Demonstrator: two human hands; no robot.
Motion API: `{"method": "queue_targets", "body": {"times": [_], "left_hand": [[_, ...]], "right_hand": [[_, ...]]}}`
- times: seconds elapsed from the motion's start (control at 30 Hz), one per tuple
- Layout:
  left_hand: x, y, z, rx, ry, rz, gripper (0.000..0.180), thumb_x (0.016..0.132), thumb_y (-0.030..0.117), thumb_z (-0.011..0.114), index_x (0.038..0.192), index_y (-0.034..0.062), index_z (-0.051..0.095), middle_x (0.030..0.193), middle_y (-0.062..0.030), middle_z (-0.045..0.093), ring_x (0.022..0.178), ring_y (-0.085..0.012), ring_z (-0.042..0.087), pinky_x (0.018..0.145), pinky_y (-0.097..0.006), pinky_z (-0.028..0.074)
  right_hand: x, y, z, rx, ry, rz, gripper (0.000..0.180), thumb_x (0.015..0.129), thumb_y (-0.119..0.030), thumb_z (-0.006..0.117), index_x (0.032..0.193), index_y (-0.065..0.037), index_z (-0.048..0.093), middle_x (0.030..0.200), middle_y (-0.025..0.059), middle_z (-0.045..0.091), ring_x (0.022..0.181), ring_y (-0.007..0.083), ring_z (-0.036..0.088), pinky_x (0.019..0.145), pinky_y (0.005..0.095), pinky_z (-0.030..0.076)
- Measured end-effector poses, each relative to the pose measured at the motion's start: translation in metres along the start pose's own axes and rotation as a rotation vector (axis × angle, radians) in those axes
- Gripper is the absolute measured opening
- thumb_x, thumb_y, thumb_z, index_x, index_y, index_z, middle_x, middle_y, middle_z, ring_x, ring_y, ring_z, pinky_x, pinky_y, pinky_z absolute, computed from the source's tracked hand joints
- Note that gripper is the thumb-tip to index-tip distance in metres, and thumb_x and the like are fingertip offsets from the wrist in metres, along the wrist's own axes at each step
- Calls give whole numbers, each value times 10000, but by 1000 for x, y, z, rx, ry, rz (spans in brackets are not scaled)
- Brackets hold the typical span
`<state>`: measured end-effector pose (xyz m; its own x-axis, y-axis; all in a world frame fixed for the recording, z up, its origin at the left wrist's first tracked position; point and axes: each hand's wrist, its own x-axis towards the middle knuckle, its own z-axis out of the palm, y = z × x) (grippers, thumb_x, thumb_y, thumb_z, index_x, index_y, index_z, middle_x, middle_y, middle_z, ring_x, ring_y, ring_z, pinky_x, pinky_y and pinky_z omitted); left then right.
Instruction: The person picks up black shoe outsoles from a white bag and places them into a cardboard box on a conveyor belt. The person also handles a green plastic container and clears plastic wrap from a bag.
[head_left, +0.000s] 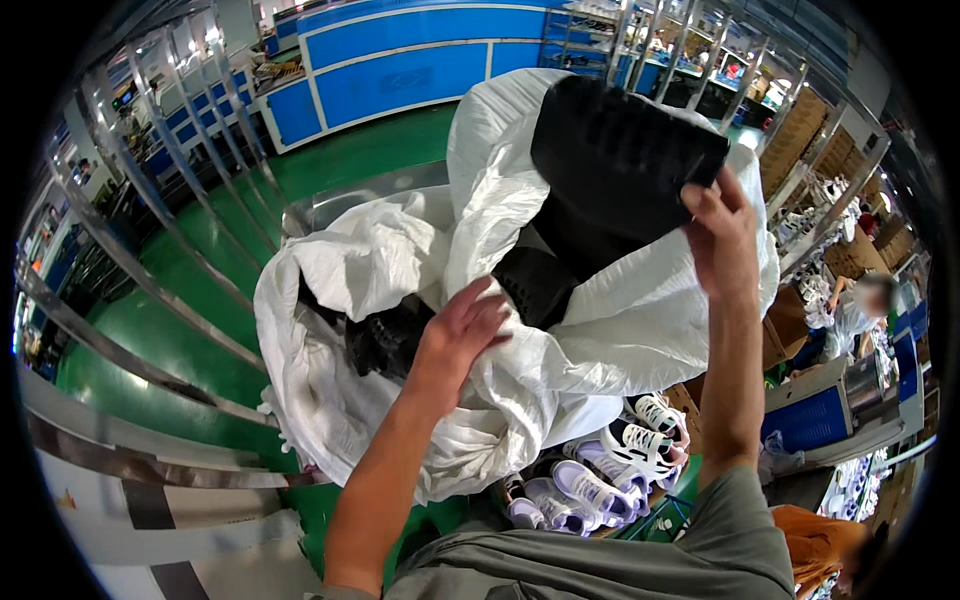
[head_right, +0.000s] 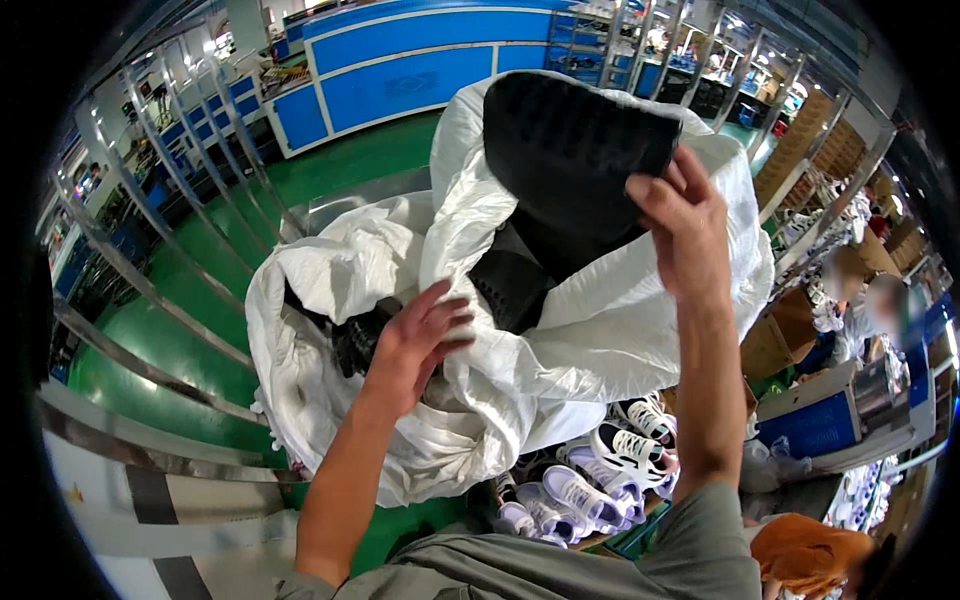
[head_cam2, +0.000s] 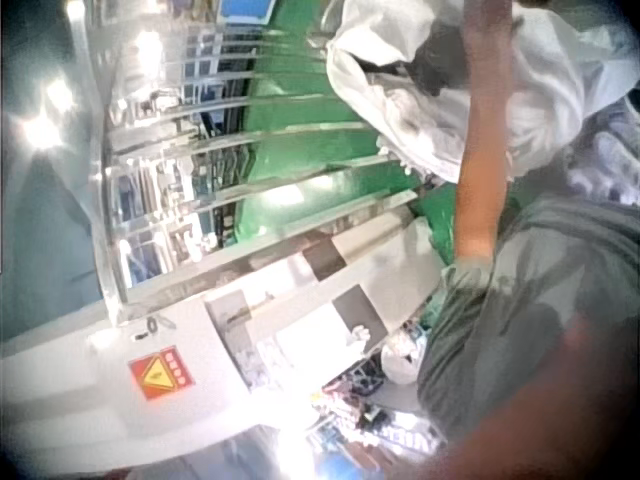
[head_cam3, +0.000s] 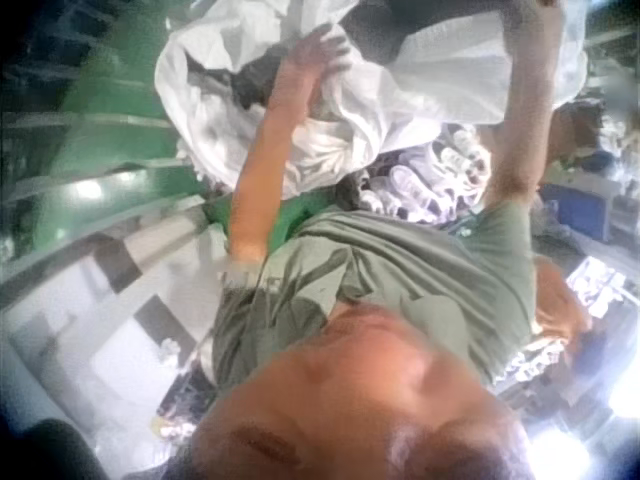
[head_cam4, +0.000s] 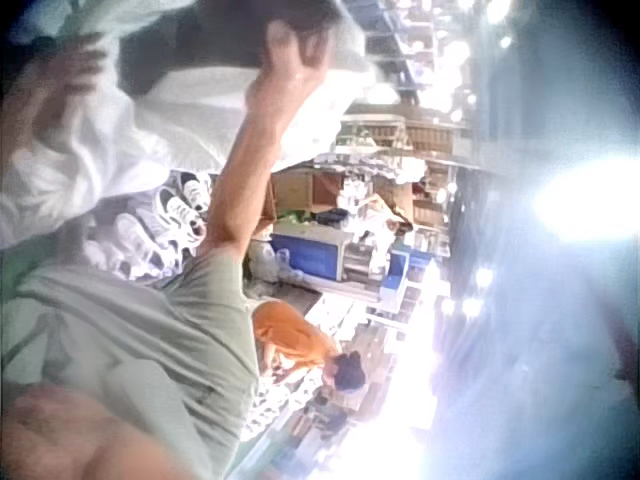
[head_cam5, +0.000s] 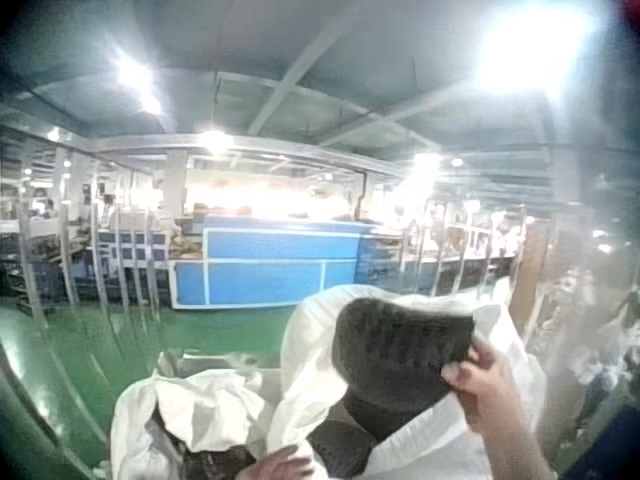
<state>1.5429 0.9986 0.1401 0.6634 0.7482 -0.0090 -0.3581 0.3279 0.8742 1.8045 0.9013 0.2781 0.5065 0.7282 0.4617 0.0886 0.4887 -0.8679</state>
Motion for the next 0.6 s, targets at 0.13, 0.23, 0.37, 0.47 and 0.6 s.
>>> {"method": "queue_targets", "body": {"times": [0.13, 0.23, 0.37, 0.47, 0.6], "left_hand": [[57, -22, -2, 619, -121, 254, 522, 904, 89, 714, 1372, -28, 514, 1264, -166, 616, 1136, -278, 628, 987, -365, 515], [76, -38, 2, 849, -81, 275, 555, 874, 66, 738, 1376, -18, 516, 1273, -186, 610, 1148, -296, 623, 995, -366, 512], [88, -21, 13, 603, -18, 213, 787, 841, 168, 799, 1495, 37, 380, 1425, -225, 489, 1290, -295, 517, 1040, -405, 468], [78, 19, 15, 216, -56, 157, 1001, 825, 431, 812, 1572, 92, 239, 1544, -184, 362, 1372, -258, 418, 1087, -425, 402], [58, 27, 25, -195, -271, 100, 763, 884, 508, 729, 1440, 75, 435, 1277, -32, 562, 1133, -125, 568, 988, -313, 467]], "right_hand": [[-26, 8, 10, 17, 85, 62, 595, 805, -80, 743, 1349, 40, 534, 1191, 102, 658, 1059, 183, 647, 945, 308, 515], [-29, 28, 4, -46, 191, 30, 616, 789, -81, 771, 1348, 40, 544, 1167, 95, 660, 1039, 161, 642, 934, 284, 504], [-42, 38, -13, -12, 221, 87, 634, 779, -60, 755, 1361, 52, 530, 1195, 78, 645, 1054, 147, 617, 957, 278, 472], [-70, 31, 4, 39, 188, 115, 670, 751, -31, 742, 1377, 45, 514, 1206, 91, 645, 1103, 175, 611, 981, 295, 469], [-143, 66, 60, -314, 73, -95, 800, 767, -62, 808, 1455, -1, 405, 1433, 158, 449, 1266, 252, 505, 1045, 393, 460]]}}
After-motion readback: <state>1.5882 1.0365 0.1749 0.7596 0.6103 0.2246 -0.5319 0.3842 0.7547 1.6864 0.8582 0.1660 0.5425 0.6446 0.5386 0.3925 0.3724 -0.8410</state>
